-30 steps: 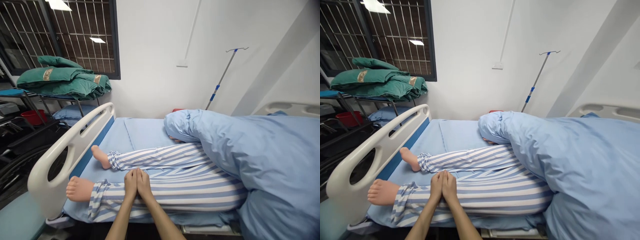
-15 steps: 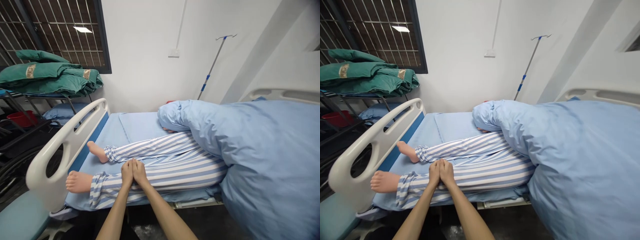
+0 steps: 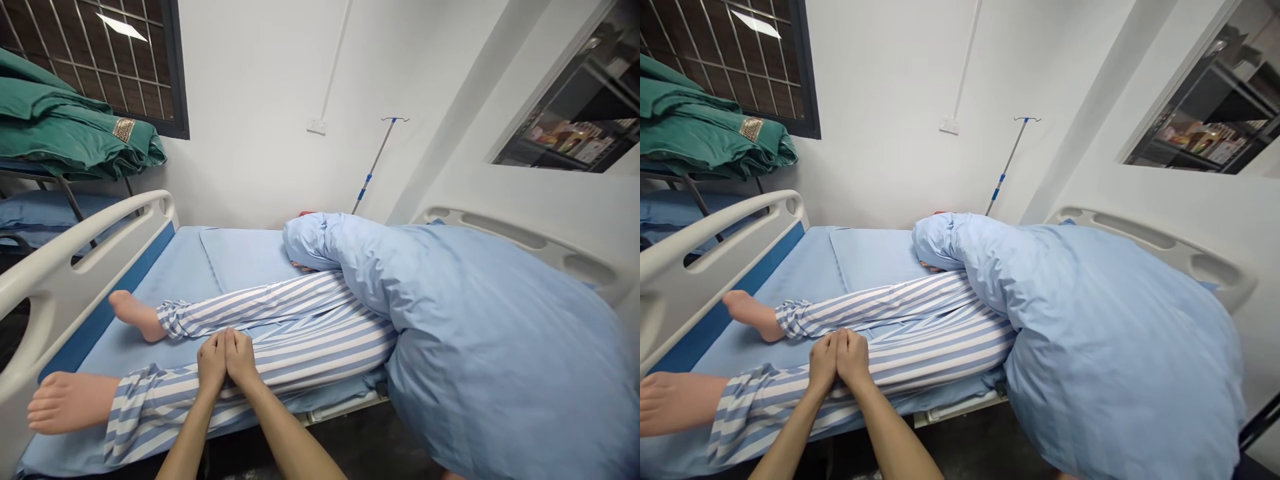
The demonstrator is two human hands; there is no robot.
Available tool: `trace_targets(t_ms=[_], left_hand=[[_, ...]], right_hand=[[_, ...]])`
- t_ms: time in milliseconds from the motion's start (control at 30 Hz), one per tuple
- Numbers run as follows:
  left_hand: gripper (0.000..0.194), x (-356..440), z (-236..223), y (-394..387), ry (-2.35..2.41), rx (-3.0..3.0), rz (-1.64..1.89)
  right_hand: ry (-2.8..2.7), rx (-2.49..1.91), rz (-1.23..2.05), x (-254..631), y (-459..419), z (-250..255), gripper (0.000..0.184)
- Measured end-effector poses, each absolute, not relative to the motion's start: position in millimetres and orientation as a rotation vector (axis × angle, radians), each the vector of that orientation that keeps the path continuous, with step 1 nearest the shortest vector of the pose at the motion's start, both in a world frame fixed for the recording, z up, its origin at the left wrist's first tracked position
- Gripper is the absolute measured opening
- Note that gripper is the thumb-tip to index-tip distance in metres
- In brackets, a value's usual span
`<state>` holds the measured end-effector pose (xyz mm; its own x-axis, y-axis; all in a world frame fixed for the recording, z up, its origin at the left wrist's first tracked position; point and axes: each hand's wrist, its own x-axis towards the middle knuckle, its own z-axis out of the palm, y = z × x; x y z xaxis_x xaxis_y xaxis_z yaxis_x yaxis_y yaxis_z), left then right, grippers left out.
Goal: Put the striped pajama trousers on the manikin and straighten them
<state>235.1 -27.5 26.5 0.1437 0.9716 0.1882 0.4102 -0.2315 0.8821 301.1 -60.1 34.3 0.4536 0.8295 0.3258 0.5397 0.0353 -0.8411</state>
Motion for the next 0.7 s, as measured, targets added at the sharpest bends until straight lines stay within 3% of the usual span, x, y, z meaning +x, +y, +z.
trace_targets(t_ms=[400,700], left_hand=[[0.035,238.4,34.0,-32.4,1.376,1.863,0.984],[0.035,242.8,34.3,-35.7,1.409,1.93,0.878]], right_hand=[[-1.22,-1.567,0.316,320.3,-75.8,58.1,0.041],[-1.19,-1.595,0.349,333.1,-79.3,35.3,0.04]])
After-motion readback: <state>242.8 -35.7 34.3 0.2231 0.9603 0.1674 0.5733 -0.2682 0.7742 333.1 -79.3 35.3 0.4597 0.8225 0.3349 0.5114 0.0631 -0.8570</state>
